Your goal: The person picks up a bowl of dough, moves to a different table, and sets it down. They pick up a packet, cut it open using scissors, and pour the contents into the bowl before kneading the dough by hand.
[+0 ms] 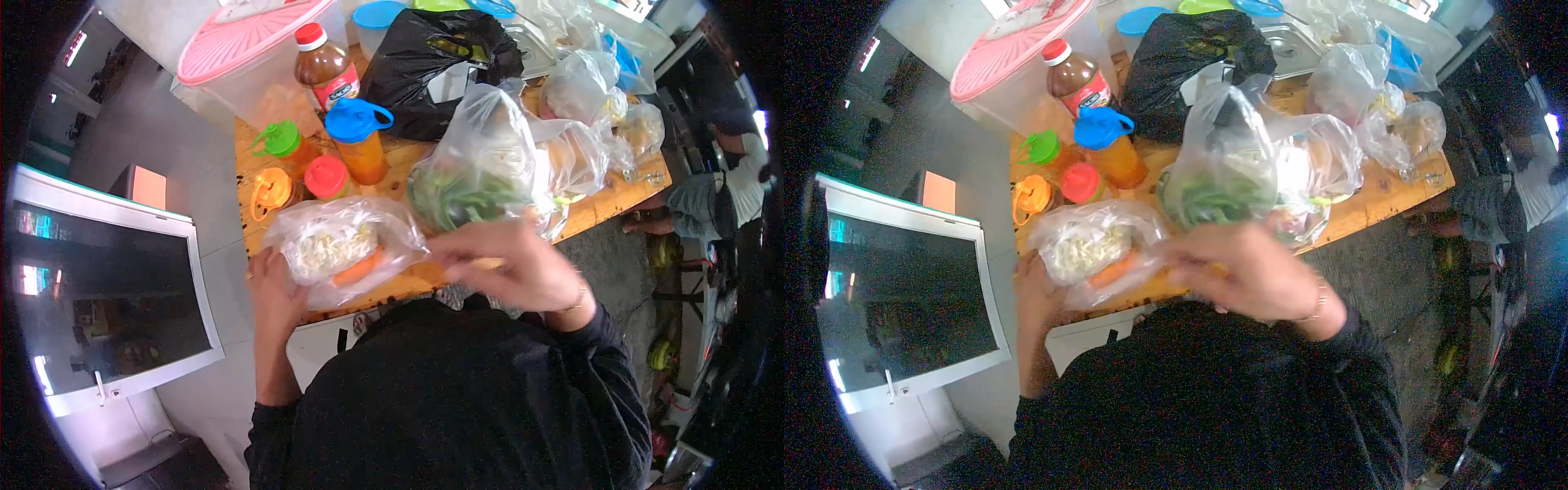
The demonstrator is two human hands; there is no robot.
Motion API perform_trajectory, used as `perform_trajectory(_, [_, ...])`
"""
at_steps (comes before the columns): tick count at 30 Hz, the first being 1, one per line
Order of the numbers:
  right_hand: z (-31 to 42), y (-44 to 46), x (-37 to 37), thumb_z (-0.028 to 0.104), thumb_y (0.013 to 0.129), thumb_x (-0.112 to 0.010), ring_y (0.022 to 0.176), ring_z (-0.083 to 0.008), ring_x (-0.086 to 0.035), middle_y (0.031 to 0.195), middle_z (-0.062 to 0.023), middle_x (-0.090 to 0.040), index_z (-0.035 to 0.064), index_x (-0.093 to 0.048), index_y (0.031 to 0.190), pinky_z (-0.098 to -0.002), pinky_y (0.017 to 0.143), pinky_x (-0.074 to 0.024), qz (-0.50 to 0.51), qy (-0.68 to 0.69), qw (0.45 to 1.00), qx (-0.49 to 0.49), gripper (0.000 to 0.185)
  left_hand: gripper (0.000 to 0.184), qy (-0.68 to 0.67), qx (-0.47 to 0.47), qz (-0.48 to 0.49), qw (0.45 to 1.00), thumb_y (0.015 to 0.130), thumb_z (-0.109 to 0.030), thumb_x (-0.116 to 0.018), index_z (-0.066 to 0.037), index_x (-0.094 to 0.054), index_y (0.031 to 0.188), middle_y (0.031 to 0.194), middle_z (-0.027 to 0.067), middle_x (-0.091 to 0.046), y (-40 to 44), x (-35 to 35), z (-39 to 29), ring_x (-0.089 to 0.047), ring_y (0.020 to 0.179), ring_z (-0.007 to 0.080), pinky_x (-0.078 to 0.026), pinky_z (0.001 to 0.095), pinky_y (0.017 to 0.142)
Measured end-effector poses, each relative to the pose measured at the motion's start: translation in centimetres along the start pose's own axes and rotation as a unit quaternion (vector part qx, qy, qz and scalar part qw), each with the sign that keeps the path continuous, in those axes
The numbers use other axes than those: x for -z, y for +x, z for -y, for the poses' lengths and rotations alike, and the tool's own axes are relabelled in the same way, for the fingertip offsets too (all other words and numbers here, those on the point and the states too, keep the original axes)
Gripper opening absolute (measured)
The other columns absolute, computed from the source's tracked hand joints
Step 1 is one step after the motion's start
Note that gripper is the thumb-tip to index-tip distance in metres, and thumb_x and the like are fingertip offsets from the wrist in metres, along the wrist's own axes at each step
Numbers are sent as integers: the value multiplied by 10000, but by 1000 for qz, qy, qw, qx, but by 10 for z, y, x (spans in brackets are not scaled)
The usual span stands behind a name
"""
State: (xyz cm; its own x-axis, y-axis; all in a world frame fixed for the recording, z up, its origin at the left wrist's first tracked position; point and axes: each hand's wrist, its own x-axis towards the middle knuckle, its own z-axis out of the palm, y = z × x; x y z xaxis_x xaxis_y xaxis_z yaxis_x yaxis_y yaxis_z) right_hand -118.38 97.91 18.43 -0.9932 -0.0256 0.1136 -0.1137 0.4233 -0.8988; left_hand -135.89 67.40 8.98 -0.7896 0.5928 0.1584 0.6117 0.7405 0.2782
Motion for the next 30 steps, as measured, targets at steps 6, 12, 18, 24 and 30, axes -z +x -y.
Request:
perform_trajectory(6, [-37,-27,70,84,813,-716,870,-251,-638,921,-137,-654,-39,-643,1086,-340,793,-502,-264,-158,950,-53,308,400,-59,45,-160,984,706,12,-625,-12,-593,1104,1115,172,-582,-4,62,-33,-532,1127,355,-401,439,997])
perform_trajectory(12, [-63,-19,52,158,748,-761,781,-342,-620,818,-162,-620,-6,-632,988,-415,734,-495,-291,-190,938,-10,318,272,-186,-122,-213,951,795,12,-550,20,-595,1062,1175,182,-562,26,74,-129,-523,1171,330,-401,436,1007])
perform_trajectory(18, [-57,-38,10,126,757,-673,849,-368,-624,889,-179,-644,46,-645,870,-453,756,-507,-52,-83,986,138,141,363,-231,-467,69,851,866,-251,-651,-26,-620,1149,1224,161,-584,65,38,-233,-512,1214,390,-352,563,1062])
perform_trajectory(24, [-60,-63,37,165,828,-653,887,-371,-630,907,-183,-652,52,-668,920,-448,785,-507,86,-71,989,-93,146,451,-57,-349,198,914,867,-404,-610,3,-632,1061,1160,203,-575,72,-8,-242,-508,1206,379,-146,663,1098])
perform_trajectory(30, [-104,-83,62,103,824,-677,852,-358,-627,883,-164,-657,33,-656,1073,-425,776,-496,-139,-228,963,-42,259,414,31,-312,142,939,783,-380,-711,1,-653,933,1145,230,-568,67,-32,-214,-461,1242,392,-87,689,1096])
